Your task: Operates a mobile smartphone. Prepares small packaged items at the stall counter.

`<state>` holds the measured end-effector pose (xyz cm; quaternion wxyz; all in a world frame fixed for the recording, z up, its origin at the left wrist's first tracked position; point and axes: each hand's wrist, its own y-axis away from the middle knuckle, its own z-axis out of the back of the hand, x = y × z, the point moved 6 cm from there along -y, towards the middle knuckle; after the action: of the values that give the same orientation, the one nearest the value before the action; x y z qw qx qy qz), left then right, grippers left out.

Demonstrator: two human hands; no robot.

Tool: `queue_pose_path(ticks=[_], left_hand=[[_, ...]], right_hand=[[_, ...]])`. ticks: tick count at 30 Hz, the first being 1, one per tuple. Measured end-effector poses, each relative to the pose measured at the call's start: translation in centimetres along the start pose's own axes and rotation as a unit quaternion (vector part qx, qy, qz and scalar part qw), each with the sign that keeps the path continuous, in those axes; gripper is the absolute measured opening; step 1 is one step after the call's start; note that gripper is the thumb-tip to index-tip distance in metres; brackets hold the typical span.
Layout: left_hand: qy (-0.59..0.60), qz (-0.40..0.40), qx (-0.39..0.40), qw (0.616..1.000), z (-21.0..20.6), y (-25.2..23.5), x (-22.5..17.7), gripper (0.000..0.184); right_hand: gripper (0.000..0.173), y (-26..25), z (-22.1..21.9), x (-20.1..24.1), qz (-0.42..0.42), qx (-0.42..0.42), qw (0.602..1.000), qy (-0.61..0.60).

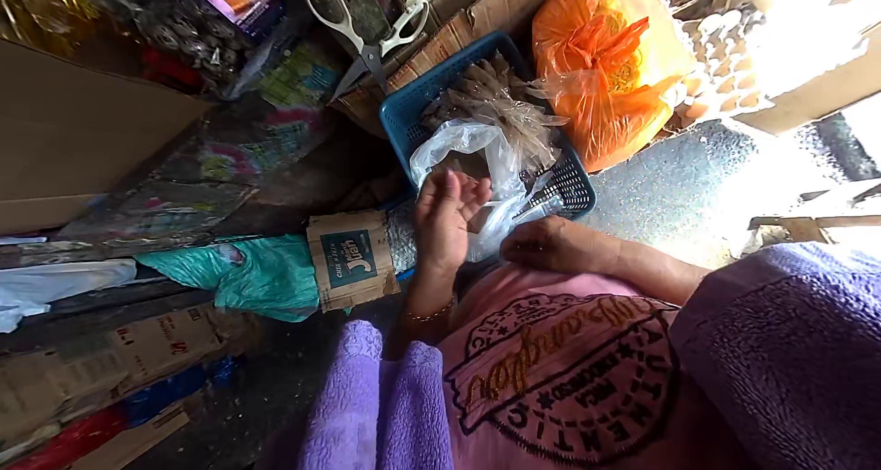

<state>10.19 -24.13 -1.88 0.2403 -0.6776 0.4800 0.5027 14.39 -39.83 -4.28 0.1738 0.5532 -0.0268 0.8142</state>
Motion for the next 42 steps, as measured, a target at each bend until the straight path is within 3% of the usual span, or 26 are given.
queue_pose_path(ticks=[2,5,8,12,17,21,27,31,36,39,42], left_hand=[[0.008,-0.027,0.026,0.999,1.5,0.4,-1.8,0.023],[-0.033,-0.095,0.043,0.994,4.3,1.4,-5.0,0.017],[-0.145,-0.161,0.007,0.976,6.5,2.6,-8.2,0.015],[-0.271,-0.217,0.004,0.938,5.5,3.8,-9.4,0.012],[-0.357,-0.179,0.046,0.916,3.5,3.0,-6.5,0.016],[-0.358,-0.129,0.085,0.921,2.2,2.7,-5.0,0.012],[-0.331,-0.13,0.091,0.93,1.0,2.6,-4.6,0.028],[-0.37,-0.117,0.114,0.914,0.5,2.9,-4.8,0.033],[-0.412,-0.105,0.154,0.892,0.4,2.8,-4.8,0.031],[-0.395,-0.13,0.149,0.897,0.6,2.1,-4.6,0.013],[-0.389,-0.147,0.132,0.9,0.4,1.9,-4.4,0.014]], right_hand=[[0.017,0.5,0.4,-1.0,0.012,0.001,0.999,0.037],[0.02,1.7,2.7,-2.8,-0.041,-0.011,0.998,0.046],[0.022,2.6,5.3,-3.6,-0.064,-0.062,0.993,0.073],[0.023,1.5,6.9,-1.9,-0.034,-0.126,0.989,0.065],[0.025,-1.6,6.9,1.7,0.043,-0.125,0.991,-0.008],[0.033,-3.3,6.0,3.7,0.092,-0.063,0.992,-0.06],[0.025,-4.0,4.2,4.8,0.059,0.04,0.968,-0.241],[0.007,-4.4,3.8,4.8,0.021,0.016,0.946,-0.322],[0.009,-4.6,4.6,4.2,-0.006,-0.051,0.951,-0.304],[0.013,-4.4,5.1,4.1,0.043,-0.092,0.973,-0.208],[0.019,-4.3,5.1,4.3,0.073,-0.145,0.98,-0.113]])
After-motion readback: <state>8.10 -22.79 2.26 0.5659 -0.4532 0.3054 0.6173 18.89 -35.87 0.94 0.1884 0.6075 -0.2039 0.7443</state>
